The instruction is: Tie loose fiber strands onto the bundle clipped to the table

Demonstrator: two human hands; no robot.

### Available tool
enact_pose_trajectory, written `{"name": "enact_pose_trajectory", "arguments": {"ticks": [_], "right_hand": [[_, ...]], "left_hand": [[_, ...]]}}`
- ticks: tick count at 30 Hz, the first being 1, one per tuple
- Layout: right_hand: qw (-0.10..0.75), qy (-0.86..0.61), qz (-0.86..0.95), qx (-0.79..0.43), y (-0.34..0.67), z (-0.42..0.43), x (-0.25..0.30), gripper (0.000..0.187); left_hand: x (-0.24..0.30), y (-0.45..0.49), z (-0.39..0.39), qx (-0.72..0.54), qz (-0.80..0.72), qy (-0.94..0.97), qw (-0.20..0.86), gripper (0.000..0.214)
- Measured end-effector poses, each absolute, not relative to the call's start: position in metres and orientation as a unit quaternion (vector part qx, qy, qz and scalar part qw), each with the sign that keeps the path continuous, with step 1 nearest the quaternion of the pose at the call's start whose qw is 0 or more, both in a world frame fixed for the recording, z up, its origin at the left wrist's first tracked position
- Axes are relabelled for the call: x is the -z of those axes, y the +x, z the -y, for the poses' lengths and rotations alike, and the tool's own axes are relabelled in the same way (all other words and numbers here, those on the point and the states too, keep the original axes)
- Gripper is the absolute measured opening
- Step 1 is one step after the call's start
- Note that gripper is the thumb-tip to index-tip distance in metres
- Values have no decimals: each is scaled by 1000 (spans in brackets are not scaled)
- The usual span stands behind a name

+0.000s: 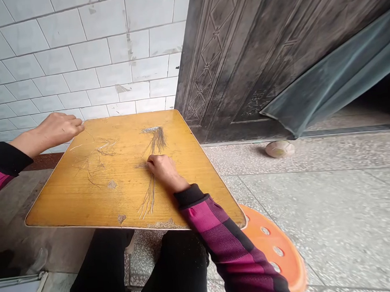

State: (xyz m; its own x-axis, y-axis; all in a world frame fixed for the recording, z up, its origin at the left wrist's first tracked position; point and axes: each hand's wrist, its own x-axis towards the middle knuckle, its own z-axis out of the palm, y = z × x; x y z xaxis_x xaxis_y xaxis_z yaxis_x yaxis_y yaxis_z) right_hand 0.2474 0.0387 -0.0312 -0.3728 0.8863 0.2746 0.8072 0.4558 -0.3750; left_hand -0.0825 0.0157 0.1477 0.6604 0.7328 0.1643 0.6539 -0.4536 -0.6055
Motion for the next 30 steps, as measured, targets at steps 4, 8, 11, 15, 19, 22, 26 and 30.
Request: {"name": "enact_pose_trajectory", "arguments": {"ticks": [4, 8, 11, 15, 19, 22, 26, 30], "right_hand": [[228, -505, 828, -92, 247, -40, 33, 19], [234, -498, 830, -93, 247, -40, 35, 18], [248, -501, 823, -100, 248, -43, 36, 17], [312, -494, 796, -158, 251, -48, 35, 19], [411, -425, 688, -422, 252, -48, 30, 32], [440, -351, 582, -587, 251, -44, 26, 39], [442, -294, 554, -641, 248, -35, 22, 39], [414, -253, 596, -640, 247, -26, 21, 35]], "left_hand": [[-151, -94, -17, -31, 469, -825, 314, 36], [-148, -96, -16, 31, 502, -821, 269, 30], [-139, -85, -13, 146, 513, -818, 215, 25], [-111, -59, -2, 315, 484, -814, 65, 23], [-70, -28, 7, 433, 463, -770, -73, 24], [-41, -6, 6, 473, 456, -738, -153, 23], [-14, 12, 0, 500, 455, -696, -243, 22], [1, 18, 4, 510, 450, -655, -328, 21]]}}
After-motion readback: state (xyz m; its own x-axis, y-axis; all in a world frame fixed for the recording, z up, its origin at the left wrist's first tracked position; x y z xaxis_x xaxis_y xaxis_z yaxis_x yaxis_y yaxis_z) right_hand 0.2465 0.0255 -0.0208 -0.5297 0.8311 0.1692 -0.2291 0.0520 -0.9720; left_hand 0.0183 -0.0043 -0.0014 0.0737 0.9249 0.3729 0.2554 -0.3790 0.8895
